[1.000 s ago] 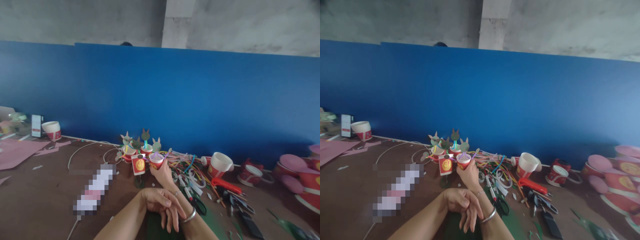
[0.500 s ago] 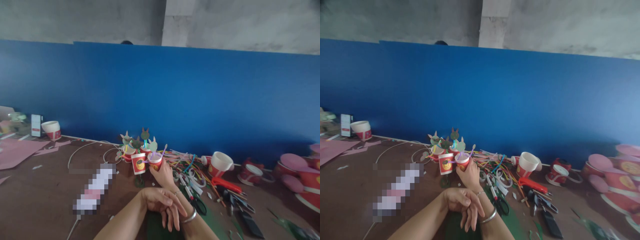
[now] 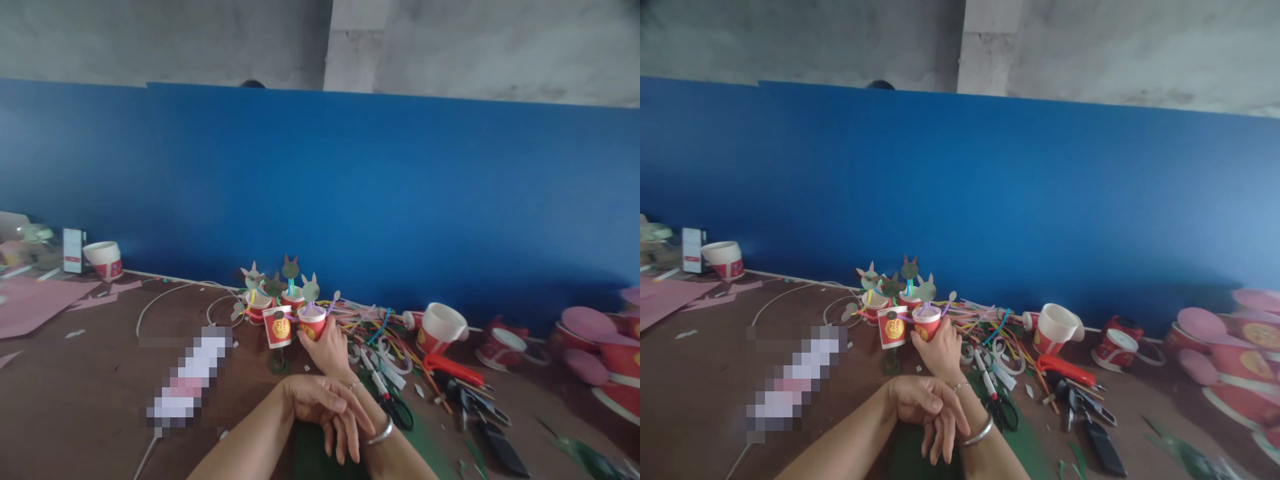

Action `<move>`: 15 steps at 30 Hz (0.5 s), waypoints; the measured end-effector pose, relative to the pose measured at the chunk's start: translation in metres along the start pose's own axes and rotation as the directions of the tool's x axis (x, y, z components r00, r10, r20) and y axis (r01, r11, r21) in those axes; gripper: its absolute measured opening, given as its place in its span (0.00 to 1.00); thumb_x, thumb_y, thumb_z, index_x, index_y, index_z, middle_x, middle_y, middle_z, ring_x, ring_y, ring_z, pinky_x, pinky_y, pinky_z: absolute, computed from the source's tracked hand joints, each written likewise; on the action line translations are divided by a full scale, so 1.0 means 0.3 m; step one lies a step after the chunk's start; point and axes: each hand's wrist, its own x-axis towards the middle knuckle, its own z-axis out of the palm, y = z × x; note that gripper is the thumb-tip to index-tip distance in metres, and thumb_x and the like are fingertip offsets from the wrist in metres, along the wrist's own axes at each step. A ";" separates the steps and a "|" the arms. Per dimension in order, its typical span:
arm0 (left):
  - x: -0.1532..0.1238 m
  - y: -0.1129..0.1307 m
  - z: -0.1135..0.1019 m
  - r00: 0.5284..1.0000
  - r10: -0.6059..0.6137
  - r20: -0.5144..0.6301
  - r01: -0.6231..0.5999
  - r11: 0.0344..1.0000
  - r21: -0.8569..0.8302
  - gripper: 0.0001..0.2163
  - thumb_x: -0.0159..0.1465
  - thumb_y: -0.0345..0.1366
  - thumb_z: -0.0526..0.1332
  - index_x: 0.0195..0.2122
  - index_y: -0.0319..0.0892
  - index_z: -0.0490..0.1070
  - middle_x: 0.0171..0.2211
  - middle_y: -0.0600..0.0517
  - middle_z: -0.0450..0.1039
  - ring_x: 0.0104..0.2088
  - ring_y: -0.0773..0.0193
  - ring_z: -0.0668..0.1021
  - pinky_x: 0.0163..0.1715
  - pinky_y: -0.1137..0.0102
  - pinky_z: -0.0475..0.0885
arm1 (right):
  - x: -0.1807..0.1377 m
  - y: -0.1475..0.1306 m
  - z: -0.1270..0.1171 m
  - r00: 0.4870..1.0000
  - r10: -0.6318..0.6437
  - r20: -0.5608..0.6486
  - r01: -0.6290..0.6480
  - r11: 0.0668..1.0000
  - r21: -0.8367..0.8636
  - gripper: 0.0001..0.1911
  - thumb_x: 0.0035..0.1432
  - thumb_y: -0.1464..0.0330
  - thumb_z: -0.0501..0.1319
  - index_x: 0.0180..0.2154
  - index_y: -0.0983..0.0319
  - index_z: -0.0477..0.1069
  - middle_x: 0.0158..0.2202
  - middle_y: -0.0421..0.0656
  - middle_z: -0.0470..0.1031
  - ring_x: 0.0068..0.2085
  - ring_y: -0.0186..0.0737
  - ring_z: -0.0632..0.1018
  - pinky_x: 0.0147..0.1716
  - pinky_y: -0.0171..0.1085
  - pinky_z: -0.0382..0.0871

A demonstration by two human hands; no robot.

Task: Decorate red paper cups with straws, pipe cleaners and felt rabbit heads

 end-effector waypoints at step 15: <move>0.000 0.005 -0.003 1.000 0.008 0.014 -0.008 1.000 -0.015 0.28 0.58 0.45 0.60 0.55 0.31 0.65 0.37 0.42 0.77 0.33 0.58 0.81 0.23 0.71 0.76 | 0.001 0.023 0.019 0.999 -0.051 -0.015 0.051 0.999 0.002 0.35 0.54 0.52 0.55 0.57 0.66 0.55 0.53 0.56 0.68 0.54 0.56 0.68 0.50 0.49 0.57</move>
